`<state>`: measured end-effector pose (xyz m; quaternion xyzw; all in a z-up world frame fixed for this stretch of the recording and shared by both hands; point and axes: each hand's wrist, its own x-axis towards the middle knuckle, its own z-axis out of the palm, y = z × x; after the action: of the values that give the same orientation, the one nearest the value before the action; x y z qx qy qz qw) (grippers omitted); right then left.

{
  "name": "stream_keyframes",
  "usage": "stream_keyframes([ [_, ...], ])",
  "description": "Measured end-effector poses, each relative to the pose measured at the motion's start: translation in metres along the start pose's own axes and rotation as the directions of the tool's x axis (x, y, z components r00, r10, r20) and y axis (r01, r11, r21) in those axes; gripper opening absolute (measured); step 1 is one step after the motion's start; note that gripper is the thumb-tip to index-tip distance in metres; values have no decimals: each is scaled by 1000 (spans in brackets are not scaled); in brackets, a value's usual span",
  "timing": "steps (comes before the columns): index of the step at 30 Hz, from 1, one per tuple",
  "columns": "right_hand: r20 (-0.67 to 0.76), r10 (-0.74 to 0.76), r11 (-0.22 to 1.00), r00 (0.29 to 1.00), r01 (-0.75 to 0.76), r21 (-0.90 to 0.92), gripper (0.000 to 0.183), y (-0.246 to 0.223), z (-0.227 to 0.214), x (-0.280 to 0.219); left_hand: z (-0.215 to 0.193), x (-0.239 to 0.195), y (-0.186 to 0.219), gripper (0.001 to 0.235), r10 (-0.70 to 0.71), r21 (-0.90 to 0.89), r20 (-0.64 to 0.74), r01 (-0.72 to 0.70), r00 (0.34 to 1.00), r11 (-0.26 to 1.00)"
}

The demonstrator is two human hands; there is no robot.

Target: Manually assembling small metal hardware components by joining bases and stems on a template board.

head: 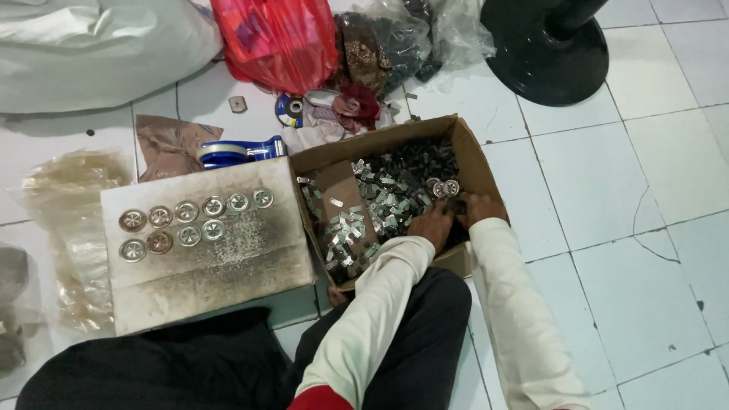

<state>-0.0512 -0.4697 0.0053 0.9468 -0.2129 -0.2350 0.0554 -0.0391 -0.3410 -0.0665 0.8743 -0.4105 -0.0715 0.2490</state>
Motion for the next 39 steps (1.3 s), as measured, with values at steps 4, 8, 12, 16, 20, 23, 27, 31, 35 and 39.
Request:
stream_keyframes([
  [4, -26, 22, 1000, 999, -22, -20, 29, -2, -1, -2, 59, 19, -25, 11, 48, 31, 6, -48, 999, 998],
  [8, 7, 2, 1000, 1000, -2, 4, 34, 7, 12, 0, 31, 9, -23, 12, 126, 82, -46, -122, 991, 989],
  [12, -81, -6, 1000, 997, 7, 12, 30, 24, 25, -4, 24, 1, -29, 25, 77, -84, 4, -76, 997, 994],
  [16, -227, -4, 935, 974, 84, 344, 39, 36, 37, -1, -21, -3, -12, 38, -87, -422, -18, 72, 996, 904],
  [20, -398, 60, 705, 915, 244, 666, 28, 39, 51, 2, 7, 4, -22, 34, -234, -862, 1, 119, 972, 492],
  [23, -391, 63, 584, 918, 284, 761, 25, 35, 37, -11, 32, 10, -34, 33, -286, -944, 85, 169, 954, 283],
  [27, -317, 54, 323, 947, 284, 903, 23, 36, 31, -10, 7, 1, -36, 26, -347, -947, 148, 234, 926, 220],
  [31, -303, 58, 313, 951, 271, 910, 25, 38, 30, -13, 5, 2, -32, 22, -310, -960, 224, 263, 924, 91],
  [35, -361, 155, 254, 920, 316, 914, 24, 31, 23, -23, -3, 2, -34, 36, -359, -952, 157, 237, 920, 192],
  [39, -322, 107, 367, 941, 264, 892, 24, 26, 35, -17, 16, 5, -42, 30, -438, -919, 116, 263, 891, 293],
])
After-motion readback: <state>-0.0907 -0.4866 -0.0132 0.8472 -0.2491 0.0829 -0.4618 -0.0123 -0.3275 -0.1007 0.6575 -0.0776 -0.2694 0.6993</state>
